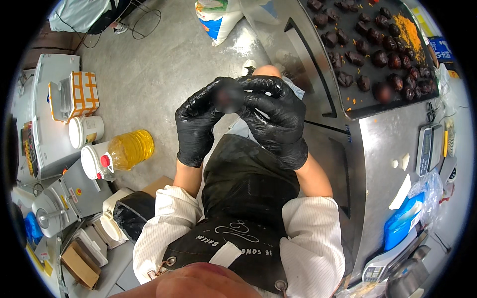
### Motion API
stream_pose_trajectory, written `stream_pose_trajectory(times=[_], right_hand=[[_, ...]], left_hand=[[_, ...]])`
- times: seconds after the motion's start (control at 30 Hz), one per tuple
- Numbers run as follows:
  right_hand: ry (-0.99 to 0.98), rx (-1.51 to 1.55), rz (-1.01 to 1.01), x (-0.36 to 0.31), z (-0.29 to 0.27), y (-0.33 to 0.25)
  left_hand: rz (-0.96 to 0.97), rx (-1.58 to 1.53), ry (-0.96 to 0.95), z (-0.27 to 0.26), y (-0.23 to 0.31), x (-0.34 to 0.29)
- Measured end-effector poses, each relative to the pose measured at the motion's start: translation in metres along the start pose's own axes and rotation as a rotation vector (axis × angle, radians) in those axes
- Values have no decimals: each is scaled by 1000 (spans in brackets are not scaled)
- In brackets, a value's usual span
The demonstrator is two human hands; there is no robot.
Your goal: The person repeatedly takes small dark dough pieces, flattens them, and fills them with an orange paste. They then seal the dough around the filling and place the finished items onto a metal tray. The process is repeated multiple times in a commercial kitchen setting.
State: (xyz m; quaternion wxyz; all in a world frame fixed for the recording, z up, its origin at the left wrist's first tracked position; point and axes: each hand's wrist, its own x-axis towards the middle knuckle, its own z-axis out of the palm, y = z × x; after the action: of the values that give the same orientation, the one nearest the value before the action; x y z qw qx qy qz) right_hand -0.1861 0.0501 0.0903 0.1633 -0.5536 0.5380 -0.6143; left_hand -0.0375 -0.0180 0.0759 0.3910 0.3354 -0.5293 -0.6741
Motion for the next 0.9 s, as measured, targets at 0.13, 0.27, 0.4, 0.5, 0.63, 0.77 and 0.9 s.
stream_pose_trajectory(times=[0.13, 0.27, 0.4, 0.5, 0.63, 0.77, 0.9], right_hand=[[2, 121, 96, 4, -2, 1], [-25, 445, 524, 8, -5, -5], [-54, 453, 437, 12, -14, -4], [-206, 219, 188, 12, -21, -3], [-273, 61, 93, 8, -20, -2], [-148, 495, 446, 3, -27, -4], [-85, 824, 684, -11, -36, 6]], left_hand=[[105, 183, -15, -1, -3, 1], [127, 152, -82, -10, -9, 1], [80, 49, -98, -9, -8, 3], [42, -75, -81, -4, -7, 4], [76, -120, -96, 6, -1, 3], [-51, -179, -114, 3, 7, 3], [-41, -213, -21, 4, 3, 1]])
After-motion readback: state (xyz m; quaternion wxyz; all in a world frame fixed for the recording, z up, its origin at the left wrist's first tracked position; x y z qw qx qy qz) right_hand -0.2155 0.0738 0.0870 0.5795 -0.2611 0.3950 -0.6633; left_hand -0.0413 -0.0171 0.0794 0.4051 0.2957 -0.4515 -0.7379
